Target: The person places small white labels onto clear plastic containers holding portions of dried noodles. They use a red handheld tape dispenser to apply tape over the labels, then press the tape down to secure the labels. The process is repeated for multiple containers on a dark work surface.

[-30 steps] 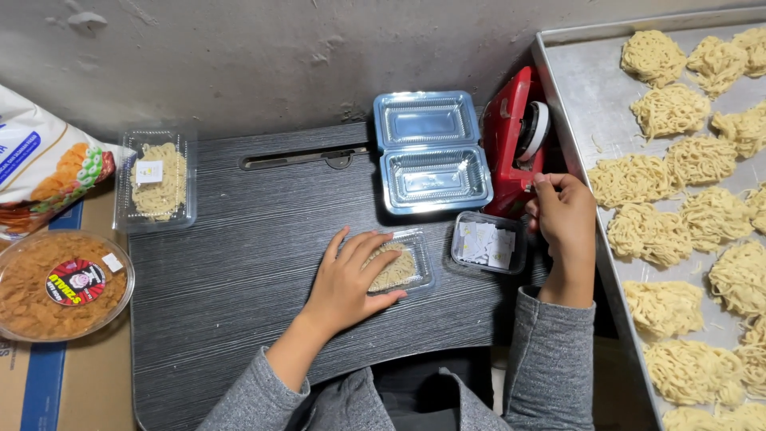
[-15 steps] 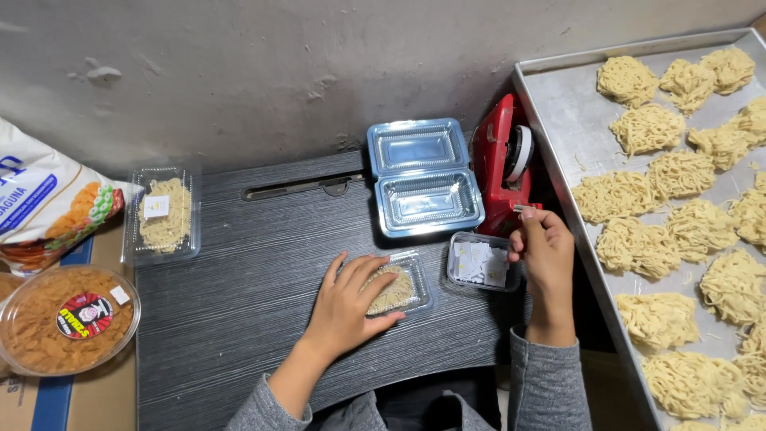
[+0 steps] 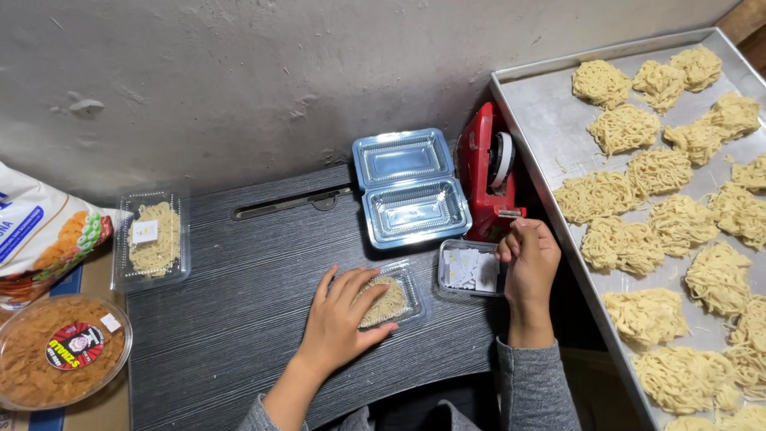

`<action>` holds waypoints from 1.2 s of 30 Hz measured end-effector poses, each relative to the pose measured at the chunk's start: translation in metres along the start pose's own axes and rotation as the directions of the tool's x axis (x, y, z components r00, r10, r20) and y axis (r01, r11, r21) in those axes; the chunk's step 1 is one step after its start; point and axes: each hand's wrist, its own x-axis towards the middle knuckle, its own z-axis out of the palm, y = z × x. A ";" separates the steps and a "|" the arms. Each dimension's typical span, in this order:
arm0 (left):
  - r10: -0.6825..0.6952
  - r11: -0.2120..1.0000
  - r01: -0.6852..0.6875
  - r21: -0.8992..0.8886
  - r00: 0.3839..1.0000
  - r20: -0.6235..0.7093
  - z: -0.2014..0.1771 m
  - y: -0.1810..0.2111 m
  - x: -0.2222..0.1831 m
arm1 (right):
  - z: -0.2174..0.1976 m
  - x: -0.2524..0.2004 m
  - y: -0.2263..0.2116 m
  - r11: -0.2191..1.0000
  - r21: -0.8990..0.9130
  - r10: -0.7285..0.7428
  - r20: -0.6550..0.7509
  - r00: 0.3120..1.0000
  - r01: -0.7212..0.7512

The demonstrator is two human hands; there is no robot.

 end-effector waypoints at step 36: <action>-0.017 1.000 0.017 -0.009 1.000 -0.003 0.001 0.000 0.000 | -0.012 -0.007 -0.009 0.961 -0.273 -0.037 0.016 0.999 0.040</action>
